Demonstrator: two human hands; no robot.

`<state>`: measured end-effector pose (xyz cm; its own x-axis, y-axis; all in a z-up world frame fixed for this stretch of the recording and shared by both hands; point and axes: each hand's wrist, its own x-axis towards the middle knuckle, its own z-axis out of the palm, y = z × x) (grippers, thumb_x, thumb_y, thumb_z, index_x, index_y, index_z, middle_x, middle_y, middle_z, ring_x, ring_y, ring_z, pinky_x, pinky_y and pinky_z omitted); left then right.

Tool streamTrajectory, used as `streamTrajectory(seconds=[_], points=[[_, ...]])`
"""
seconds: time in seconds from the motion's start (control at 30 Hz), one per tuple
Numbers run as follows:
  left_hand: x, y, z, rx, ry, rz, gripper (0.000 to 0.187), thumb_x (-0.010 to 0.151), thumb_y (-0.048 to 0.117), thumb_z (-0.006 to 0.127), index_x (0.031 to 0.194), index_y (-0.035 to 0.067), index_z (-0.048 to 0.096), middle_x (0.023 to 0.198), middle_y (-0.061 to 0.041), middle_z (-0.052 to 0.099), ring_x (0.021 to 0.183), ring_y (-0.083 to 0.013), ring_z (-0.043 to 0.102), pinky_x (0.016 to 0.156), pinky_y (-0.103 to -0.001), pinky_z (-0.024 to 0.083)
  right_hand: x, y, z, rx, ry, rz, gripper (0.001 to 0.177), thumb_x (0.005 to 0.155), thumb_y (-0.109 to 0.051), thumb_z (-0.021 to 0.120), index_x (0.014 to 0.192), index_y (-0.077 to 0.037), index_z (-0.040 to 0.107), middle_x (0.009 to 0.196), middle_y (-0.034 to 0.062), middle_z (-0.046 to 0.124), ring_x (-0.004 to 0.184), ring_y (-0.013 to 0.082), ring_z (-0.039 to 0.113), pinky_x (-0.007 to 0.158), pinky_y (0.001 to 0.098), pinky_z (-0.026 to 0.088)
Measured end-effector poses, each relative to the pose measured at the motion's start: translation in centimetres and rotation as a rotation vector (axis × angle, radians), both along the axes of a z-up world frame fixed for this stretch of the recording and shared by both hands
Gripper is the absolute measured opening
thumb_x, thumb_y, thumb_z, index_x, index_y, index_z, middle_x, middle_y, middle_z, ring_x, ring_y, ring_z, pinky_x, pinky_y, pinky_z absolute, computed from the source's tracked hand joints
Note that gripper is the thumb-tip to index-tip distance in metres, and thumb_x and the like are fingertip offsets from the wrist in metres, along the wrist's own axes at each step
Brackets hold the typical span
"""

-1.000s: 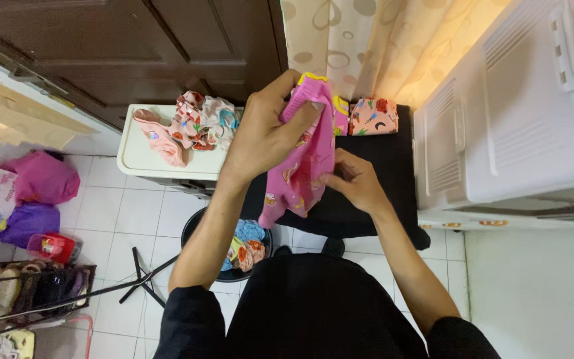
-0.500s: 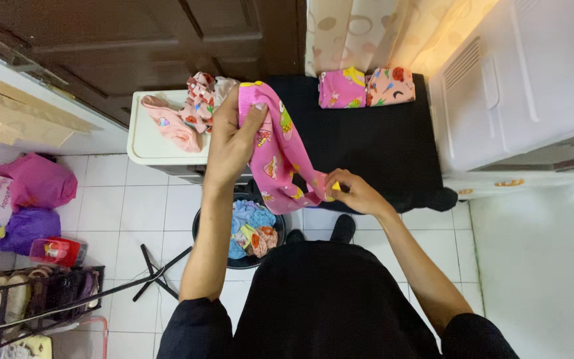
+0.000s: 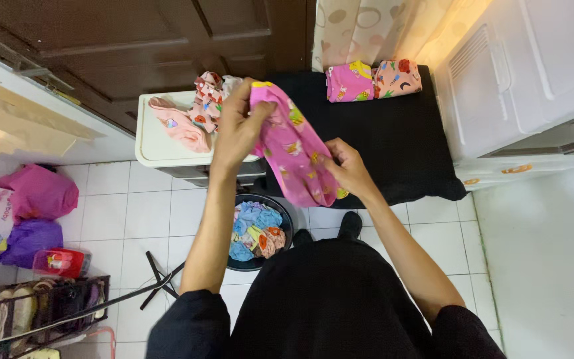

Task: The person folds several small pieces of children's clothing, including patterned pants and shirts, one by one on a black surface. The folded items are stacked neatly on the surface as the task progresses.

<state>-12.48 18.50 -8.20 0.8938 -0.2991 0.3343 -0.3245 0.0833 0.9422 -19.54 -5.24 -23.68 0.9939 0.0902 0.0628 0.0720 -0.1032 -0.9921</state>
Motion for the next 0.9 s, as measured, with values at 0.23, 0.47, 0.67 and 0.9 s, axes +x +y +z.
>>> streamTrajectory(seconds=[0.23,0.47,0.67,0.9], points=[[1.2,1.3,-0.9,0.027,0.113,-0.047,0.007,0.095,0.004,0.063,0.101,0.001,0.062,0.086,0.0,0.066,0.075,-0.0041,0.06,0.066,-0.021,0.049,-2.8,-4.3,-4.3,-0.194,0.051,0.062,0.014,0.095,-0.009,0.067,0.106,-0.001,0.065,0.089,0.006,0.065,0.078,0.0102,0.061,0.07,0.0266,0.052],[-0.5,2.2,-2.4,0.096,0.143,0.093,0.016,0.103,0.018,0.068,0.102,0.003,0.061,0.084,0.002,0.063,0.071,-0.0027,0.054,0.062,-0.02,0.044,-4.6,-12.3,-2.2,-0.197,0.255,-0.084,0.02,0.096,-0.019,0.07,0.106,-0.003,0.07,0.08,0.0008,0.065,0.071,0.0059,0.055,0.062,0.025,0.045],[0.9,0.8,-7.7,0.016,0.109,0.153,0.014,0.108,0.018,0.063,0.107,0.005,0.059,0.09,0.004,0.062,0.081,-0.0009,0.053,0.072,-0.019,0.046,-5.0,-21.6,0.9,-0.252,0.394,0.164,0.023,0.083,-0.012,0.078,0.103,-0.001,0.076,0.082,-0.0026,0.072,0.071,0.0032,0.059,0.063,0.0233,0.05],[4.2,-1.3,-17.1,0.057,0.109,0.316,0.018,0.109,0.021,0.063,0.103,0.004,0.06,0.09,0.002,0.059,0.082,-0.0057,0.05,0.074,-0.024,0.045,-1.1,-28.8,-0.4,-0.257,0.464,0.059,0.021,0.092,-0.018,0.074,0.095,0.003,0.069,0.075,0.0034,0.067,0.064,0.009,0.058,0.055,0.0274,0.045]])
